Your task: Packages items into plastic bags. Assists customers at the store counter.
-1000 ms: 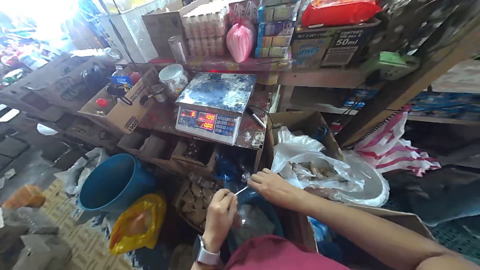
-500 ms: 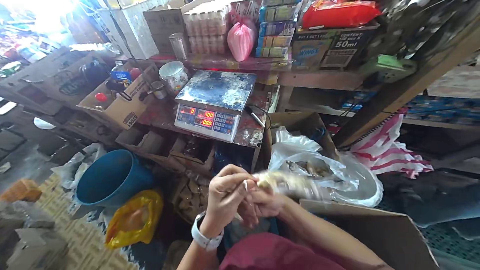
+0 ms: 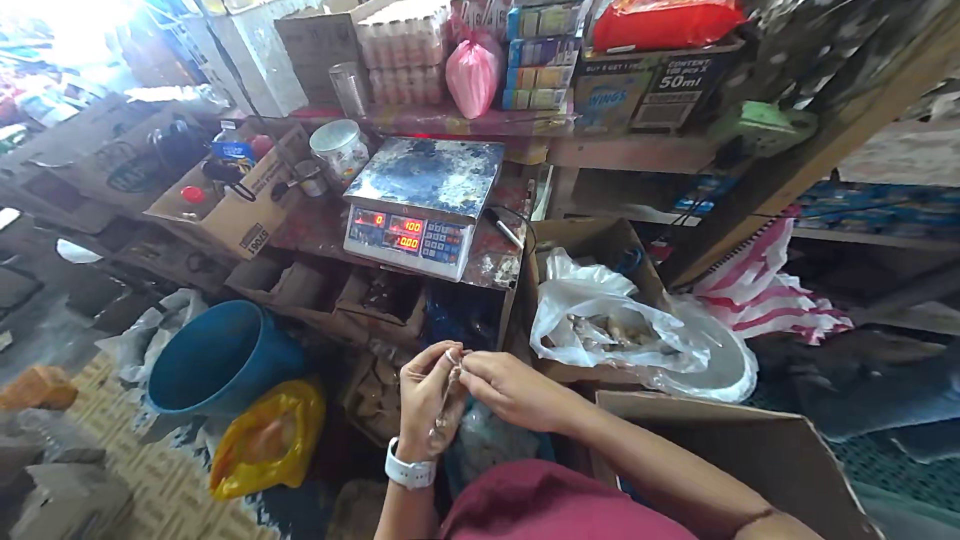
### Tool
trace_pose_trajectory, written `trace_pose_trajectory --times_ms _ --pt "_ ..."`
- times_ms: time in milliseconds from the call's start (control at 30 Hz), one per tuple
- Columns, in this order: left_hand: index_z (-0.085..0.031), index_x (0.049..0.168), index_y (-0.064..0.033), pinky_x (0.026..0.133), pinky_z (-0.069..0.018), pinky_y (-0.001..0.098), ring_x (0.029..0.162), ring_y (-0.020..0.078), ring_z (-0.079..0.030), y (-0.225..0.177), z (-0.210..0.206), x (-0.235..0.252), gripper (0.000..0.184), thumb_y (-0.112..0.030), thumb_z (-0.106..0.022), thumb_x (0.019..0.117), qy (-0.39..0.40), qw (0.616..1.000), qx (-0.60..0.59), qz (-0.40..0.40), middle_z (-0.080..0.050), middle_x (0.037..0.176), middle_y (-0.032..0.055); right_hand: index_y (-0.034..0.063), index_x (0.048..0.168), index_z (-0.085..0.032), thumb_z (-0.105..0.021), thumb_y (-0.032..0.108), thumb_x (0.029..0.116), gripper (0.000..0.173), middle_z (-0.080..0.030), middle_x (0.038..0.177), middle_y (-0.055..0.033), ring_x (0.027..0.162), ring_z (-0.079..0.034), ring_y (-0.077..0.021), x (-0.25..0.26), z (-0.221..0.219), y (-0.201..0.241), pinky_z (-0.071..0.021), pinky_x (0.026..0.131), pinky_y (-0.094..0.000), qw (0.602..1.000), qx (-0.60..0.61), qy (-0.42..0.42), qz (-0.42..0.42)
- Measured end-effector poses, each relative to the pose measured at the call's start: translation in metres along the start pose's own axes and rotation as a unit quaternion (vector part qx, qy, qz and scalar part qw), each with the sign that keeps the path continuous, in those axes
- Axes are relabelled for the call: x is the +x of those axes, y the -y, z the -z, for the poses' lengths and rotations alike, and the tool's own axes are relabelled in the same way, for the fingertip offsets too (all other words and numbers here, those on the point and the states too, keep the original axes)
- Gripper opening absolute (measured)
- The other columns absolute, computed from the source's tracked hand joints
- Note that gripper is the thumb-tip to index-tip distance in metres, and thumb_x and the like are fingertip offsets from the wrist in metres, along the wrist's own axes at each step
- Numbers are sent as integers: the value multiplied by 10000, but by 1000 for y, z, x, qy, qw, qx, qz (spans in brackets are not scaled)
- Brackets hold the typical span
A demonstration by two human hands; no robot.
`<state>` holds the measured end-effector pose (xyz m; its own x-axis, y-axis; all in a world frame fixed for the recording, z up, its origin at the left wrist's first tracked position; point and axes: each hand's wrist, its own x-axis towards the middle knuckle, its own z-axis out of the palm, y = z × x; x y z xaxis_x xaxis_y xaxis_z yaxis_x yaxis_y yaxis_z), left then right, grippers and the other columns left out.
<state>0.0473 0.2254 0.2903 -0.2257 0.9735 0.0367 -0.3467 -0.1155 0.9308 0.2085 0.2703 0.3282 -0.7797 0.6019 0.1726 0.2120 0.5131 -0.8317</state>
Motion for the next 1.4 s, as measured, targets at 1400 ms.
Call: trace_pose_trajectory --times_ms 1400 --pt "-740 885 -9 894 -556 197 1014 52 -646 7 -38 -9 95 0 -646 893 -2 979 121 -167 -676 1039 29 23 831 -654 -663 124 836 102 -662 832 -71 870 -621 -85 -8 -25 -26 -494 818 -158 903 -73 -406 120"
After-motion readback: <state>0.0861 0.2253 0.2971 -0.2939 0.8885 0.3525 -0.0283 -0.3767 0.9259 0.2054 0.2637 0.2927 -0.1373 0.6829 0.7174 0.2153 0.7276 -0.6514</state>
